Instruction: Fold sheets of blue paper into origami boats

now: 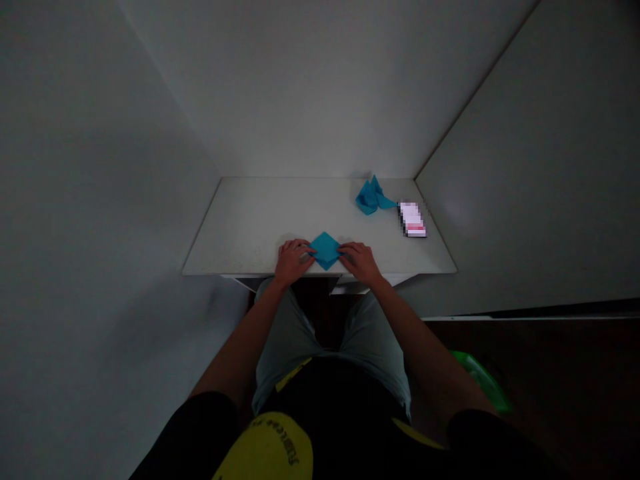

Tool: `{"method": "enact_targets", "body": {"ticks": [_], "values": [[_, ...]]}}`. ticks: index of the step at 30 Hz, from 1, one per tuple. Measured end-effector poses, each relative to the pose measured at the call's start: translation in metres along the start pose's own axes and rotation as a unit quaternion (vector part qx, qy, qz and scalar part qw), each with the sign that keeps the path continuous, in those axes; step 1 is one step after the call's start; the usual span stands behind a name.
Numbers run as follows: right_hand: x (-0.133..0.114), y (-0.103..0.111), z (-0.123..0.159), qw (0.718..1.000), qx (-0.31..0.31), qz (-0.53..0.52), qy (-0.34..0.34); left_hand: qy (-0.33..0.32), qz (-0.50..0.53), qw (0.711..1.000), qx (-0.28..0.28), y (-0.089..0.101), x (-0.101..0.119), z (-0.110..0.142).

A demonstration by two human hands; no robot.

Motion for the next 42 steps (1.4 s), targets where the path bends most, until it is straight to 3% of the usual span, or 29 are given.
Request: {"method": "enact_targets", "body": {"ticks": [5,12,16,21,25,29,31,34,37,42], "values": [[0.006,-0.001,0.002,0.999,0.012,-0.044,0.010,-0.009,0.035,0.999,-0.030,-0.005,-0.001,-0.001],[0.008,-0.004,-0.004,0.994,0.030,-0.085,-0.057,0.039,0.058,0.998,-0.008,-0.007,-0.006,-0.006],[-0.002,-0.004,-0.004,1.000,-0.015,0.008,-0.011,-0.017,0.007,1.000,-0.008,-0.010,-0.002,-0.004],[-0.010,-0.006,0.001,0.993,-0.088,0.065,0.044,-0.103,-0.045,0.992,-0.059,-0.016,0.002,0.006],[-0.014,-0.003,0.014,0.989,-0.120,0.041,0.079,-0.166,-0.063,0.980,-0.090,-0.014,0.001,0.021],[-0.015,0.002,0.026,0.988,-0.127,-0.024,0.085,-0.188,-0.044,0.977,-0.092,-0.014,0.002,0.035],[-0.015,0.004,0.027,0.989,-0.108,-0.071,0.065,-0.183,-0.016,0.980,-0.082,-0.014,0.006,0.038],[-0.009,0.011,0.019,0.986,-0.022,-0.167,-0.006,-0.130,0.049,0.989,-0.059,-0.009,0.015,0.030],[0.002,0.015,0.008,0.958,0.076,-0.264,-0.081,-0.056,0.150,0.986,-0.046,0.001,0.025,0.010],[0.024,0.013,-0.002,0.920,0.128,-0.351,-0.118,0.015,0.270,0.955,-0.123,-0.004,0.028,-0.018]]}}
Point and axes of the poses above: each hand's wrist, its own z-axis away from the middle knuckle, its own y-axis out of the back of the hand, x = y × z, the point moved 5 cm from there along -z, towards the middle knuckle, and after that the axes turned 13 degrees about y, right-handed, at the moved point
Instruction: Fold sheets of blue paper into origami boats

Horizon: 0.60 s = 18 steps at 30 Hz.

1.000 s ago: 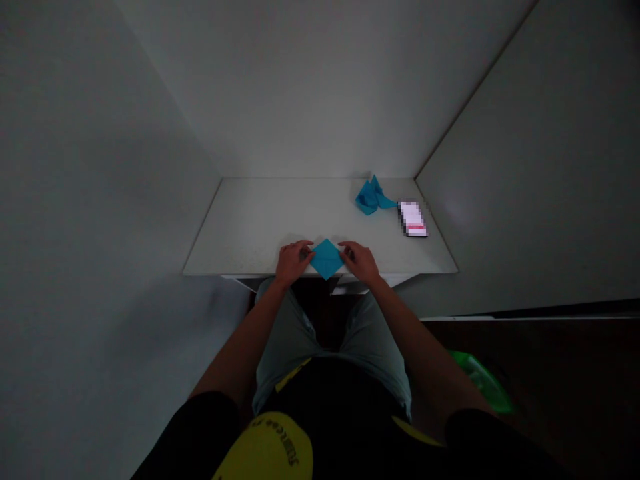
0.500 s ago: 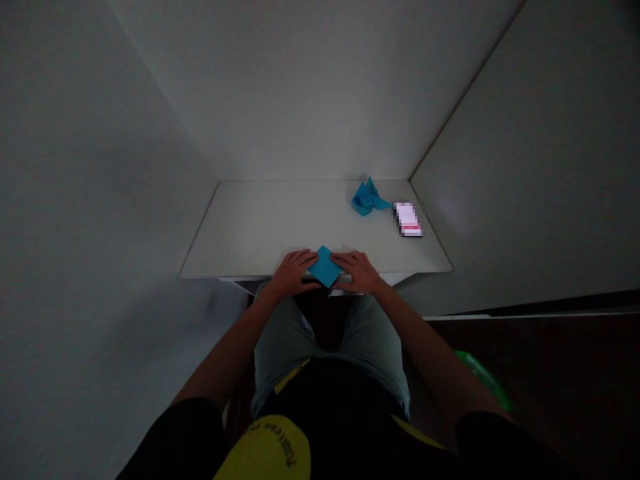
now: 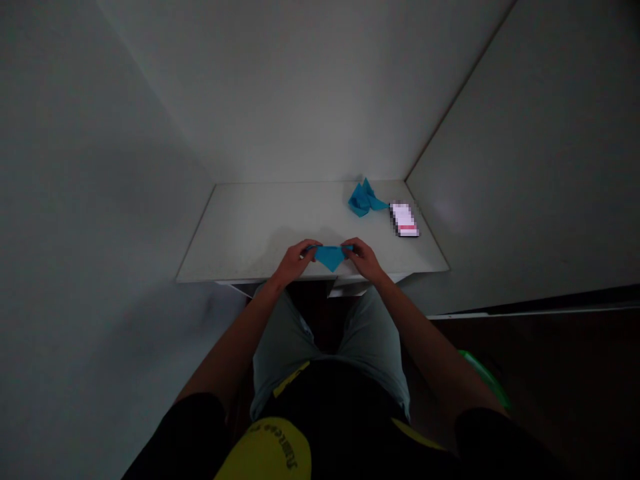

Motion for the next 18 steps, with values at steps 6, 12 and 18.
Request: {"method": "enact_targets", "body": {"ticks": [6,12,18], "values": [[0.016,0.009,0.005,0.999,-0.001,0.043,0.004,0.031,-0.016,0.999,0.011,-0.006,-0.029,-0.006],[0.023,-0.004,0.001,0.995,0.037,0.091,-0.002,0.067,-0.026,0.995,0.073,-0.022,-0.034,-0.011],[0.011,-0.033,-0.001,0.990,0.056,0.123,0.040,0.010,0.004,0.993,0.115,-0.037,-0.025,-0.006]]}}
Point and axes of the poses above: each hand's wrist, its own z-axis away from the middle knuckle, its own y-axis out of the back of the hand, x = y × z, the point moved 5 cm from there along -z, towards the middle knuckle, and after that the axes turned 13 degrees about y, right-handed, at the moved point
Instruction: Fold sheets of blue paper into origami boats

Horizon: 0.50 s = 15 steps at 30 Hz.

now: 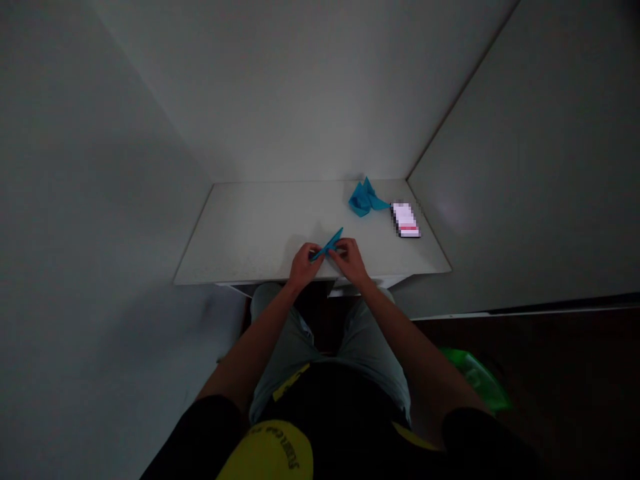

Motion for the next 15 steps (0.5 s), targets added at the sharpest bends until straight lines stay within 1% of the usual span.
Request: {"method": "enact_targets", "body": {"ticks": [3,6,10,15], "values": [[-0.008,-0.006,0.001,0.998,-0.042,0.035,0.030,-0.028,0.030,0.998,-0.037,0.000,0.002,0.004],[-0.011,-0.006,0.002,0.996,-0.077,0.023,0.036,-0.054,0.016,0.996,-0.070,0.001,0.007,0.006],[-0.012,-0.003,0.003,0.996,-0.086,-0.016,0.006,-0.051,0.002,0.995,-0.090,0.001,0.009,0.006],[-0.014,-0.003,0.002,0.992,-0.096,-0.076,-0.043,-0.037,0.022,0.994,-0.096,0.003,0.006,0.007]]}}
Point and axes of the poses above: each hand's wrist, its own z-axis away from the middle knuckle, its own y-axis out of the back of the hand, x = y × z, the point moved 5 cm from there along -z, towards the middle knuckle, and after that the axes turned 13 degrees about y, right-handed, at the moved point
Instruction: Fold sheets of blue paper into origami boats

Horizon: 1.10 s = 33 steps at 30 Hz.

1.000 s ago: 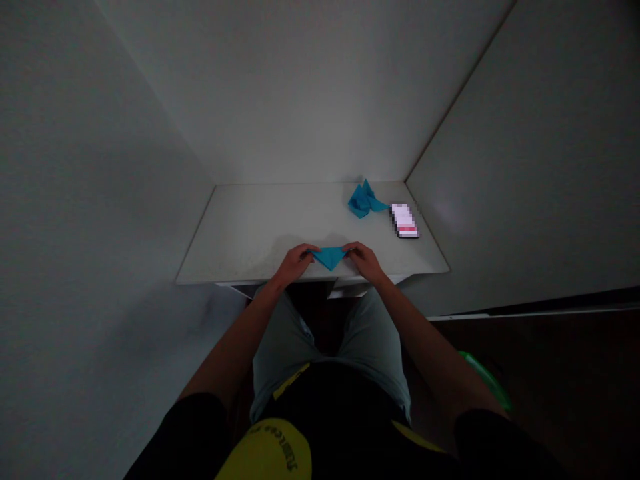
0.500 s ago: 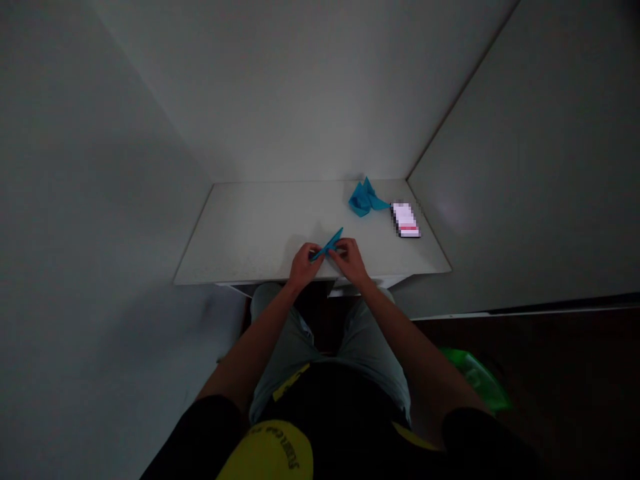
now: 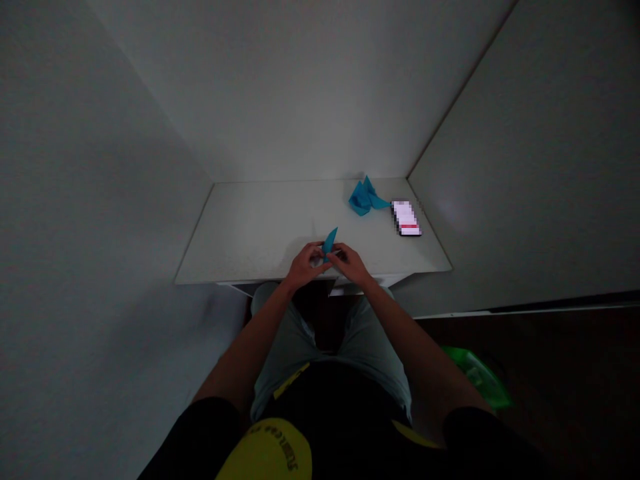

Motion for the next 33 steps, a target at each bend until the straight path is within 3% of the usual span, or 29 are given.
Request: {"method": "enact_targets", "body": {"ticks": [6,15,19,25,33], "values": [[0.004,0.001,0.000,0.999,0.005,-0.033,-0.012,0.081,0.029,0.996,-0.032,0.001,-0.009,-0.001],[0.011,0.002,0.000,1.000,0.015,-0.015,-0.007,0.070,0.058,0.994,-0.055,0.002,-0.015,-0.005],[0.013,0.001,0.000,1.000,0.018,-0.019,-0.016,0.046,0.062,0.996,-0.040,0.002,-0.015,-0.007],[0.016,0.003,0.001,0.999,0.030,-0.033,-0.007,0.089,0.063,0.994,0.000,0.006,-0.021,-0.009],[0.018,0.013,0.001,0.997,0.065,-0.049,0.000,0.096,0.088,0.991,0.024,0.012,-0.021,-0.013]]}}
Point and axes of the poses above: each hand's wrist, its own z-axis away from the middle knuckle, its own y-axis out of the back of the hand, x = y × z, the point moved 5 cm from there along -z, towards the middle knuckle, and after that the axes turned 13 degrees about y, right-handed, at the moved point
